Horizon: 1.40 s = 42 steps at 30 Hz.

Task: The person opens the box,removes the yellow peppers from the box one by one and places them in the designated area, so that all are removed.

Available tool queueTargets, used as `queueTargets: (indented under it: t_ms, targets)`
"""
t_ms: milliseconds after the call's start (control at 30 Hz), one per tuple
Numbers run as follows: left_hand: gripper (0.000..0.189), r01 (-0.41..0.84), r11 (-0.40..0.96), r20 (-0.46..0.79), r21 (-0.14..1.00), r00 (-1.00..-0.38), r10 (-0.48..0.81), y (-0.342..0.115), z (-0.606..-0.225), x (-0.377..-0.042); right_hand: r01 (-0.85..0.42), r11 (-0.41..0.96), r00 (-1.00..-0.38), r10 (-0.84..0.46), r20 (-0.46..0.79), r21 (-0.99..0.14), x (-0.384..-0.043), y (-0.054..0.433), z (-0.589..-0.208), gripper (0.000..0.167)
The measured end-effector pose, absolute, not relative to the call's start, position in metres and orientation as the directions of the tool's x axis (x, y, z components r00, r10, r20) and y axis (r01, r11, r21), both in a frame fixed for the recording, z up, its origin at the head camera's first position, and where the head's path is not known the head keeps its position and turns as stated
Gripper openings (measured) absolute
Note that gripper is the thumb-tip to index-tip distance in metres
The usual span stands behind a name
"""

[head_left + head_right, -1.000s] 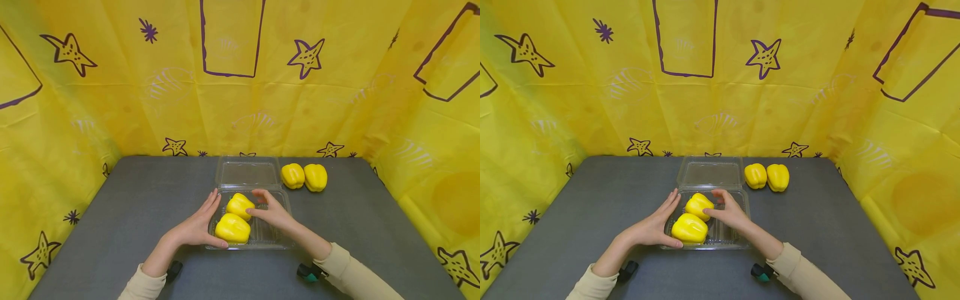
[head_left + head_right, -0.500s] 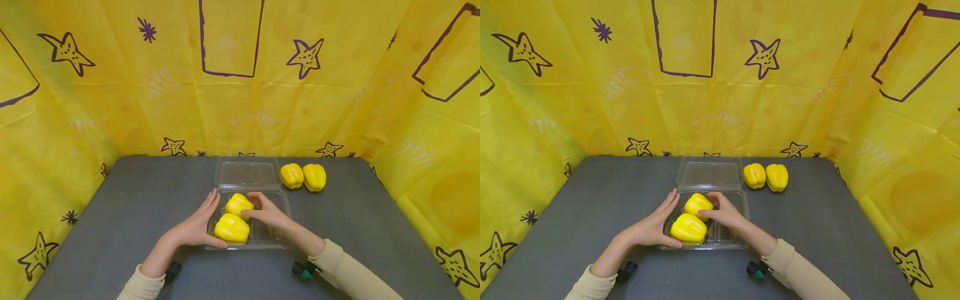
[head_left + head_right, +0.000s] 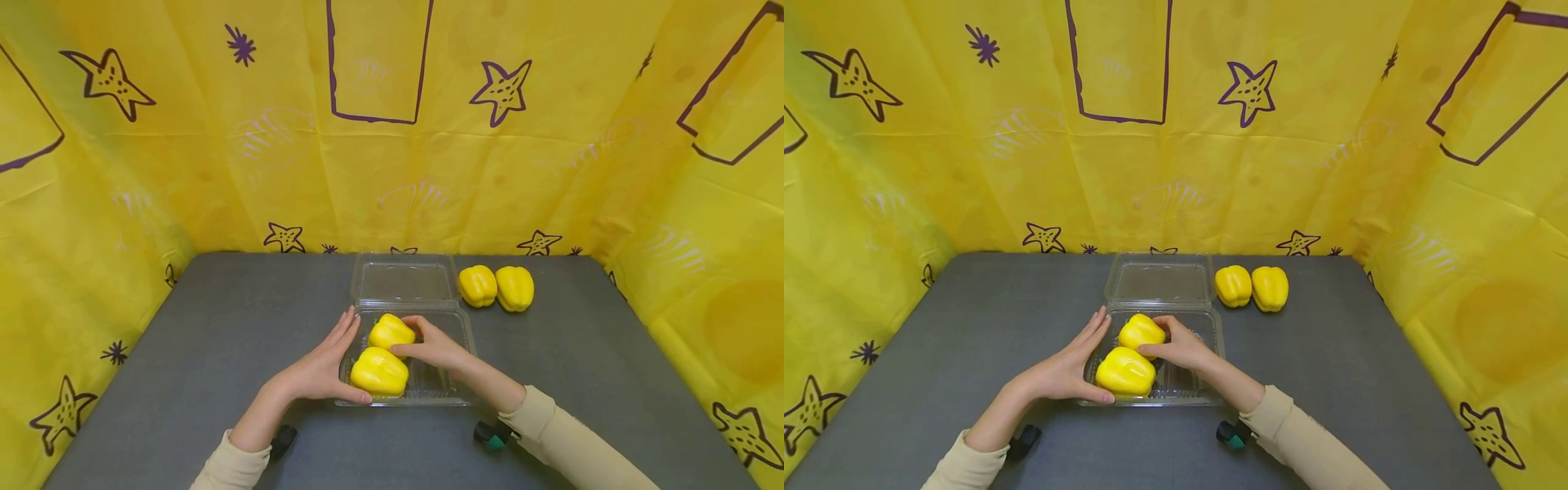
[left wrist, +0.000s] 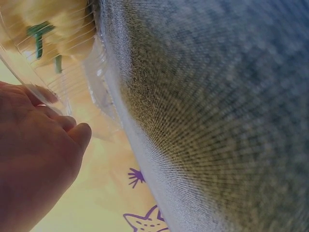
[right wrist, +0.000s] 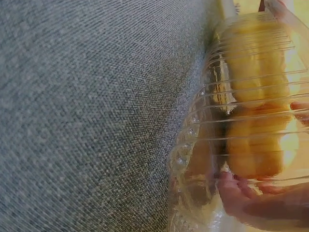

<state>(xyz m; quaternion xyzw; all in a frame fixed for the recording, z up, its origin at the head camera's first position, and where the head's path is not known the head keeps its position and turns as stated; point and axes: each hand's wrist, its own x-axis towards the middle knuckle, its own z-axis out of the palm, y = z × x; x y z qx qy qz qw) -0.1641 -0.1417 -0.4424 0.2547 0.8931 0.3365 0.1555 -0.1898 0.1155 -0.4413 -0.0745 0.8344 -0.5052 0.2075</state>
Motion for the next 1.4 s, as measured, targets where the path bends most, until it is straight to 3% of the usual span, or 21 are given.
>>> queueTargets:
  t_ms: [1400]
  targets:
    - [0.135, 0.362, 0.642, -0.091, 0.676, -0.824, 0.560, -0.1406, -0.4411, -0.1628, 0.089, 0.453, -0.936, -0.266, -0.229, -0.887, -0.1919, 0.1183, -0.4476, 0.072]
